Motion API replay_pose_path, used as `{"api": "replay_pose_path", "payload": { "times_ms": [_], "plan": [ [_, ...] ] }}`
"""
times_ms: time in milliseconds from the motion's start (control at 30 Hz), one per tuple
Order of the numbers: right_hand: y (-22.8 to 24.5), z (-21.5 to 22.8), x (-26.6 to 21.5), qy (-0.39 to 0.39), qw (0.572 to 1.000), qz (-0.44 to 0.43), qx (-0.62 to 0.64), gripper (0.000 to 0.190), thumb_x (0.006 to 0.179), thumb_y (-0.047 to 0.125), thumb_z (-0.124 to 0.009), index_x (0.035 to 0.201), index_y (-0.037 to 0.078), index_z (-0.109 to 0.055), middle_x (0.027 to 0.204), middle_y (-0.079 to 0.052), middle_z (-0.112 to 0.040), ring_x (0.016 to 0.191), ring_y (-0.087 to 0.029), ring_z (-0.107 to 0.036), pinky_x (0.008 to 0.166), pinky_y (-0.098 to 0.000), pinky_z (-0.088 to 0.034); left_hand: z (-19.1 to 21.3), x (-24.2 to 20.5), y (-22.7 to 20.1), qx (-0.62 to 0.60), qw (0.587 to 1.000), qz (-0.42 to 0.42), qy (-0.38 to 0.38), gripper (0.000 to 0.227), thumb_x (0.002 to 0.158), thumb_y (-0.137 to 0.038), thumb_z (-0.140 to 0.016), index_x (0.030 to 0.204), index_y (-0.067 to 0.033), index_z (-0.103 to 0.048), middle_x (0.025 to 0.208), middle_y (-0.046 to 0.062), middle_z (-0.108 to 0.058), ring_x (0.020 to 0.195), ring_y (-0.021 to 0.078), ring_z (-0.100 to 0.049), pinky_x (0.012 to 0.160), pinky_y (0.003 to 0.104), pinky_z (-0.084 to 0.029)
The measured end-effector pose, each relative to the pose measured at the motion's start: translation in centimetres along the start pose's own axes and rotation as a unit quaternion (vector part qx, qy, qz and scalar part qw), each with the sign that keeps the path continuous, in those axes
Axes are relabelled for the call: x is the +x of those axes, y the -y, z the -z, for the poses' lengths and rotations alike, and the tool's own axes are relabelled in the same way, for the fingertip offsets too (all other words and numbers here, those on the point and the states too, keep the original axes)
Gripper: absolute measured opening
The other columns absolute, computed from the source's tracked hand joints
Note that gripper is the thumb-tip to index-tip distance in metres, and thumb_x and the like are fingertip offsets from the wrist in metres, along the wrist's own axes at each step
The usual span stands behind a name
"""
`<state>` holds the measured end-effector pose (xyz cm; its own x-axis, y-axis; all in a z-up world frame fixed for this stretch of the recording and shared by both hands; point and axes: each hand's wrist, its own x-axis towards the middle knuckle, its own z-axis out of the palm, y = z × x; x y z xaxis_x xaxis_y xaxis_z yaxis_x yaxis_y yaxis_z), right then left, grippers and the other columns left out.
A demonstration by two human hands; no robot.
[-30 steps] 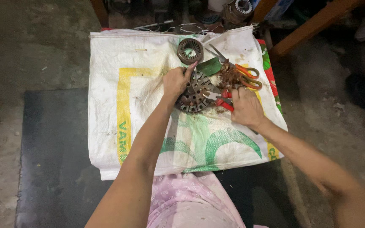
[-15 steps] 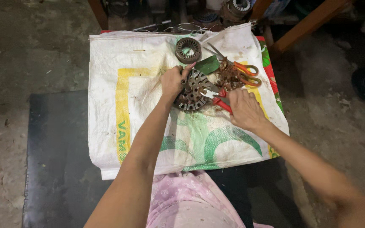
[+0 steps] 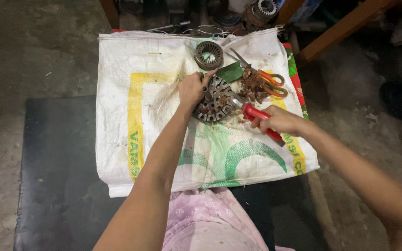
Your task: The person uses red pliers to scrape and remove debris from a circular metal component with radial slots. The person holds the component steady with one hand while using the pliers to pick out material from the slots, working methodically around the object.
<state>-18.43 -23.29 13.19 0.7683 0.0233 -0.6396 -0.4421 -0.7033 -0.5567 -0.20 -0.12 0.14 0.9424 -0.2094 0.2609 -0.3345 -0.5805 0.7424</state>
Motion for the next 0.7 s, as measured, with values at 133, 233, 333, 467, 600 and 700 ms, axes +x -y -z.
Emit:
{"api": "replay_pose_path", "payload": {
  "times_ms": [133,233,333,467,600,700],
  "plan": [
    [1.6,2.0,1.8,0.039,0.994,-0.079,0.071,0.042,0.075,0.005,-0.063,0.115,-0.003,-0.072,0.107,-0.014,-0.076,0.08,-0.025,-0.077,0.069,-0.0501,-0.064,0.2,0.1,-0.1,0.011,1.0,-0.017,-0.023,0.065,0.097,-0.063,-0.052,0.078,-0.0046,-0.075,0.074,0.025,-0.07,0.076,0.0424,-0.07,0.068,0.053,-0.052],
    [3.7,4.0,1.6,0.108,0.986,-0.111,0.063,0.042,0.078,0.006,-0.062,0.116,-0.007,-0.074,0.105,-0.028,-0.076,0.077,-0.035,-0.08,0.063,-0.053,-0.063,0.1,0.1,0.1,0.008,1.0,-0.011,-0.014,0.066,0.097,-0.063,-0.052,0.078,-0.0041,-0.075,0.075,0.025,-0.07,0.077,0.0428,-0.07,0.069,0.053,-0.052],
    [6.2,5.1,1.5,0.137,0.981,-0.135,0.029,0.039,0.083,0.011,-0.06,0.114,-0.009,-0.074,0.108,-0.027,-0.074,0.077,-0.036,-0.078,0.057,-0.0569,-0.064,0.1,0.2,0.2,0.019,1.0,-0.014,-0.012,0.066,0.097,-0.062,-0.052,0.078,-0.0041,-0.075,0.075,0.026,-0.07,0.078,0.0431,-0.07,0.069,0.054,-0.052],
    [7.9,6.1,2.2,0.174,0.973,-0.151,0.013,0.036,0.084,0.014,-0.057,0.107,-0.007,-0.074,0.104,-0.016,-0.075,0.076,-0.036,-0.078,0.056,-0.057,-0.062,0.0,0.3,0.1,0.021,1.0,-0.008,-0.005,0.065,0.097,-0.063,-0.052,0.079,-0.005,-0.076,0.075,0.025,-0.07,0.077,0.0431,-0.071,0.07,0.054,-0.052],
    [7.1,6.9,3.9,0.192,0.968,-0.152,0.051,0.034,0.084,0.016,-0.059,0.101,-0.009,-0.075,0.098,-0.022,-0.076,0.075,-0.036,-0.077,0.058,-0.056,-0.066,0.0,0.1,0.1,0.024,1.0,-0.006,-0.006,0.066,0.097,-0.063,-0.051,0.08,-0.0051,-0.076,0.076,0.025,-0.07,0.078,0.0435,-0.071,0.071,0.054,-0.053],
    [6.1,6.9,4.9,0.243,0.96,-0.1,0.101,0.043,0.096,0.027,-0.065,0.106,-0.014,-0.069,0.092,-0.027,-0.073,0.07,-0.032,-0.072,0.057,-0.046,-0.062,0.0,0.3,-0.2,0.036,0.999,0.003,-0.002,0.065,0.096,-0.064,-0.051,0.081,-0.0062,-0.076,0.074,0.024,-0.071,0.076,0.0431,-0.071,0.069,0.054,-0.053]
  ]
}}
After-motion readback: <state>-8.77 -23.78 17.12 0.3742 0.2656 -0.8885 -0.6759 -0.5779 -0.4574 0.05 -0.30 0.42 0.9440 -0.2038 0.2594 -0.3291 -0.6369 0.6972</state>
